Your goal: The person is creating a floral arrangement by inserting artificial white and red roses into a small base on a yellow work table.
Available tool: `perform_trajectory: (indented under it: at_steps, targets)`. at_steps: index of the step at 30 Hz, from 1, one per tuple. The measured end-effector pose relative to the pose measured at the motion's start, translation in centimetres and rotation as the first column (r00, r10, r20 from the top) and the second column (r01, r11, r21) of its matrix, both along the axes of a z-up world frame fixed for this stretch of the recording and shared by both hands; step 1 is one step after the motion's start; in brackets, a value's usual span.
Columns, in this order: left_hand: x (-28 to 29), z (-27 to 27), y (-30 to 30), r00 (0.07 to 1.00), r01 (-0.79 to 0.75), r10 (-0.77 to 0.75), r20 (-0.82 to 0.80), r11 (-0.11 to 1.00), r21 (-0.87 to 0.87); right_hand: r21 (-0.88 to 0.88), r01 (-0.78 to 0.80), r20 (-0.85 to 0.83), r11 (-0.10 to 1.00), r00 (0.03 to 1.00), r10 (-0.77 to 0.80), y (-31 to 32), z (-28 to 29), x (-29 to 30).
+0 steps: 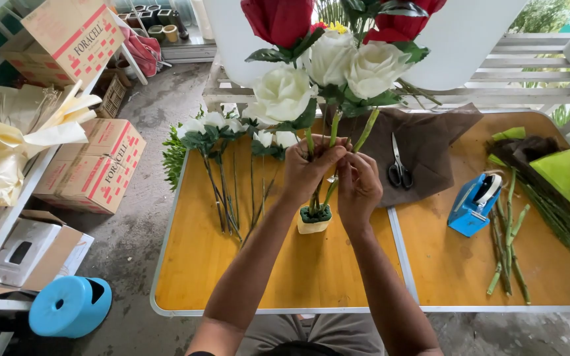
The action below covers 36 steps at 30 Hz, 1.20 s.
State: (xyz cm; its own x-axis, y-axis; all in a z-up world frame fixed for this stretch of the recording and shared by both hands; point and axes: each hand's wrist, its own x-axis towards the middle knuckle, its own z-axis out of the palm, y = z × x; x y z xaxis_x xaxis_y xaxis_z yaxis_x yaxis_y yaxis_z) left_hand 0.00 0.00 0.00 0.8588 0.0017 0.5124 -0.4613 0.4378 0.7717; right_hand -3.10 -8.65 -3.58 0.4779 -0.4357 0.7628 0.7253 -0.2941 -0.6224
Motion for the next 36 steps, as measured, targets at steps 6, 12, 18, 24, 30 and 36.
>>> perform_trajectory:
  at_steps: [6, 12, 18, 24, 30, 36]
  targets:
    - [-0.8, 1.2, 0.3, 1.0, 0.004, -0.004, 0.001, 1.0, -0.005, -0.021, 0.007, 0.007, 1.0, 1.0, -0.007, 0.1, -0.3, -0.3]
    - [-1.5, 1.6, 0.5, 0.999, 0.035, -0.036, -0.015, 0.999, -0.02, 0.002, -0.077, 0.021, 0.997, 0.997, 0.077, 0.3, -0.4, -0.8]
    - [-1.2, 1.6, 1.0, 0.995, 0.094, -0.093, -0.036, 0.995, 0.039, 0.039, -0.076, 0.02, 0.996, 0.997, 0.075, 0.9, -1.4, -0.4]
    - [-0.7, 1.5, 1.2, 0.992, 0.126, -0.126, -0.016, 0.99, 0.057, 0.053, -0.036, 0.01, 0.998, 0.999, 0.036, 0.9, -0.4, -1.0]
    - [0.0, 0.7, 1.0, 0.997, 0.072, -0.068, -0.047, 0.995, 0.07, 0.064, -0.035, 0.0, 0.997, 0.999, 0.035, 0.9, -0.3, -1.1]
    - [1.0, -0.4, 0.4, 0.997, 0.008, -0.005, -0.076, 0.999, 0.046, 0.089, -0.021, -0.058, 0.996, 0.998, 0.026, 0.0, -1.5, 0.1]
